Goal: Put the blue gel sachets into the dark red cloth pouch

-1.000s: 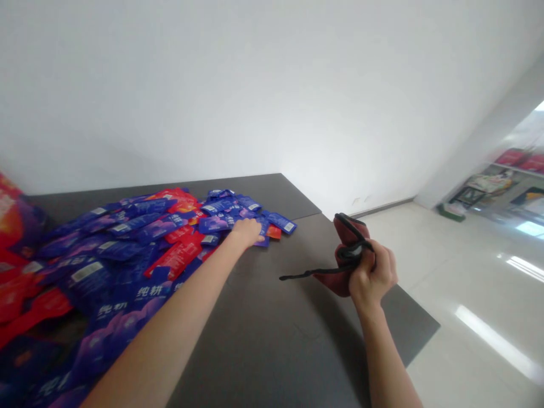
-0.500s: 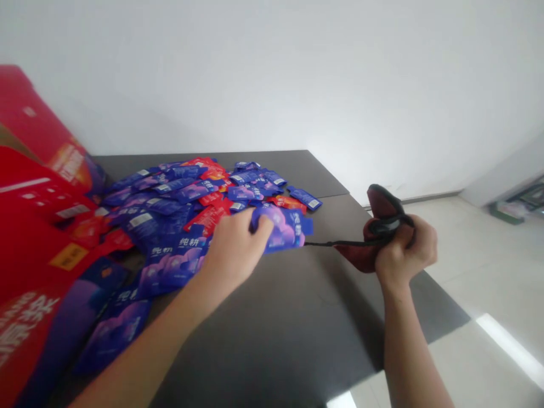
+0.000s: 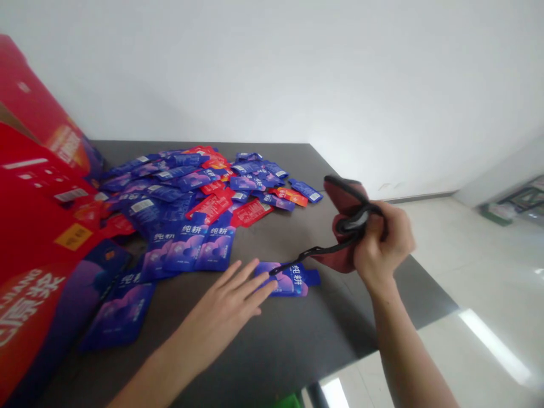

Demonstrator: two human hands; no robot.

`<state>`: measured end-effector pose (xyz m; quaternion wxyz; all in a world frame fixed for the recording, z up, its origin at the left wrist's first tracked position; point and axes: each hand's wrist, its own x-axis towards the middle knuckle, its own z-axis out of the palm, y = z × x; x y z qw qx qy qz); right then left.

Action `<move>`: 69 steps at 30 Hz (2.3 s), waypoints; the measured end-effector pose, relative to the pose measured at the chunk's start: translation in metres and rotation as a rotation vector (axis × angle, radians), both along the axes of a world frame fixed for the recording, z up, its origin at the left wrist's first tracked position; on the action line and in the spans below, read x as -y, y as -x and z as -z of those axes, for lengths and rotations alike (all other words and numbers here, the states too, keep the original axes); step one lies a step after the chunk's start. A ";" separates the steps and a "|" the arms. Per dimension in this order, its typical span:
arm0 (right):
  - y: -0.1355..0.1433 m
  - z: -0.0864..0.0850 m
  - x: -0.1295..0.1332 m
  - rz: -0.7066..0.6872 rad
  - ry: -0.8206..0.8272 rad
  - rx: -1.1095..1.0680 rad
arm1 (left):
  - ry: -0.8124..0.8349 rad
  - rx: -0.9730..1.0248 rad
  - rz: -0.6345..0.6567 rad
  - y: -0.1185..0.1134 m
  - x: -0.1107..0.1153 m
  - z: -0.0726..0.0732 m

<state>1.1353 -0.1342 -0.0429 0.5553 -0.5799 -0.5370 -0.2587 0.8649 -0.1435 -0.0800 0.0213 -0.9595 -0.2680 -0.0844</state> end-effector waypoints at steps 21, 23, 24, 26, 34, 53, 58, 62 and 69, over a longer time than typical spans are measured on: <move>0.036 -0.011 0.010 -0.486 0.416 0.250 | 0.116 -0.074 -0.155 0.008 0.009 0.023; 0.052 0.000 0.007 -0.619 0.569 0.423 | 0.055 -0.170 -0.120 0.006 0.013 0.025; 0.062 0.007 0.005 -0.689 0.642 0.532 | 0.033 -0.215 -0.103 0.004 0.015 0.025; 0.079 0.025 -0.001 -0.812 0.748 0.727 | 0.008 -0.274 -0.080 0.000 0.019 0.023; 0.079 0.054 -0.072 -0.645 0.882 0.789 | -0.027 -0.287 -0.050 -0.004 0.022 0.021; 0.085 0.049 -0.082 -0.580 0.967 0.718 | -0.015 -0.214 -0.062 -0.007 0.024 0.021; 0.082 0.017 -0.064 -0.654 0.783 0.510 | -0.034 -0.181 -0.102 -0.003 0.026 0.027; 0.106 0.026 -0.026 -0.900 0.778 0.780 | -0.004 -0.142 -0.099 -0.004 0.027 0.027; 0.110 0.056 -0.094 -0.677 0.913 0.834 | 0.028 -0.114 -0.065 -0.004 0.024 0.024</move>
